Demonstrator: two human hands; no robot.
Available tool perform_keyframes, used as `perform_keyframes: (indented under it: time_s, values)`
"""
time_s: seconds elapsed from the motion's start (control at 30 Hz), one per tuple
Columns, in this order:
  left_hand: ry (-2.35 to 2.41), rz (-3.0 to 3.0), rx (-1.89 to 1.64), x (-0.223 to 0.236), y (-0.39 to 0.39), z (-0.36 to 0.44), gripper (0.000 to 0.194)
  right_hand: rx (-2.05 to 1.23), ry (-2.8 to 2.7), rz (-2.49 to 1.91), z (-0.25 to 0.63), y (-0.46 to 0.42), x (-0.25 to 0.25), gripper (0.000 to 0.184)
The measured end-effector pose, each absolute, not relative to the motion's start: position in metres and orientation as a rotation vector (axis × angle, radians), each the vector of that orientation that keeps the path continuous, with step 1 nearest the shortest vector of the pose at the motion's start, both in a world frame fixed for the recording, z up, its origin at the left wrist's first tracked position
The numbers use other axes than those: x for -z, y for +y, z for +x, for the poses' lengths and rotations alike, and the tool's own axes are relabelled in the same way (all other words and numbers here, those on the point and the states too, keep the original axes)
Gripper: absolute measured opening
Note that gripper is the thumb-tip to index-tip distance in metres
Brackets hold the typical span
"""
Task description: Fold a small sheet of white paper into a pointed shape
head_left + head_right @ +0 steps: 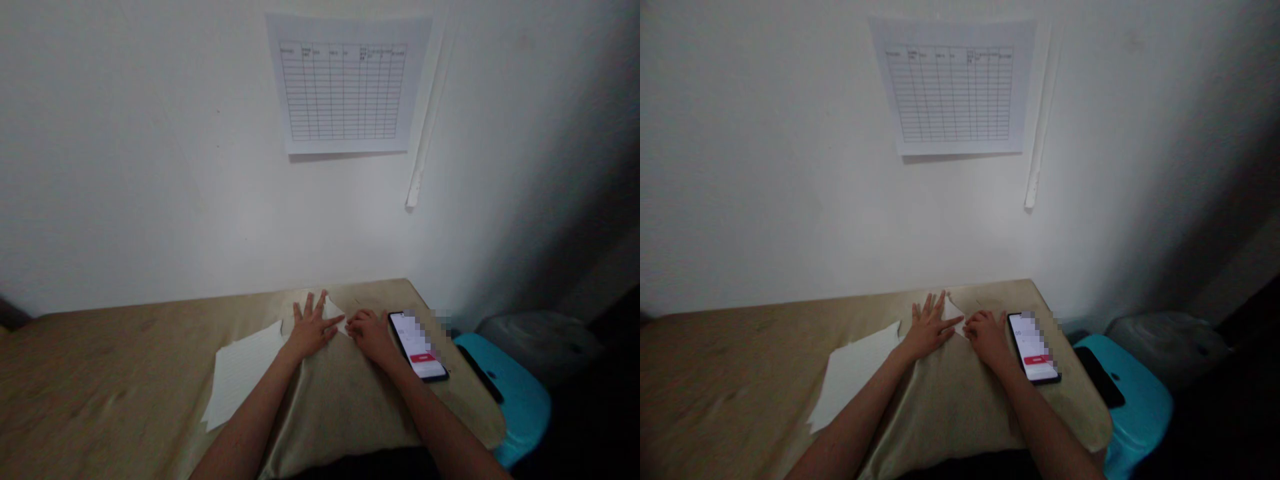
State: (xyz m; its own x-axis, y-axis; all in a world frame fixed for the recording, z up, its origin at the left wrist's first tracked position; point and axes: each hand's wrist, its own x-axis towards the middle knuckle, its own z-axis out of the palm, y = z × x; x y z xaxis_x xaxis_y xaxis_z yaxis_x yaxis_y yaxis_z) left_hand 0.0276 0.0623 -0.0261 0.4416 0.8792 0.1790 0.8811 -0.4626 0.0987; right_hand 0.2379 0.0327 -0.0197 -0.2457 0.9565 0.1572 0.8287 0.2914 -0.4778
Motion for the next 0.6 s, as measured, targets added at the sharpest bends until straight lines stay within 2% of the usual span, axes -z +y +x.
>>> perform_keyframes:
  time_s: [0.6]
  values:
    - [-1.884, -2.636, 0.279, 0.027, 0.0605, 0.033, 0.054, -0.373, -2.156, -1.587, 0.2357, 0.0321, 0.0176, 0.023]
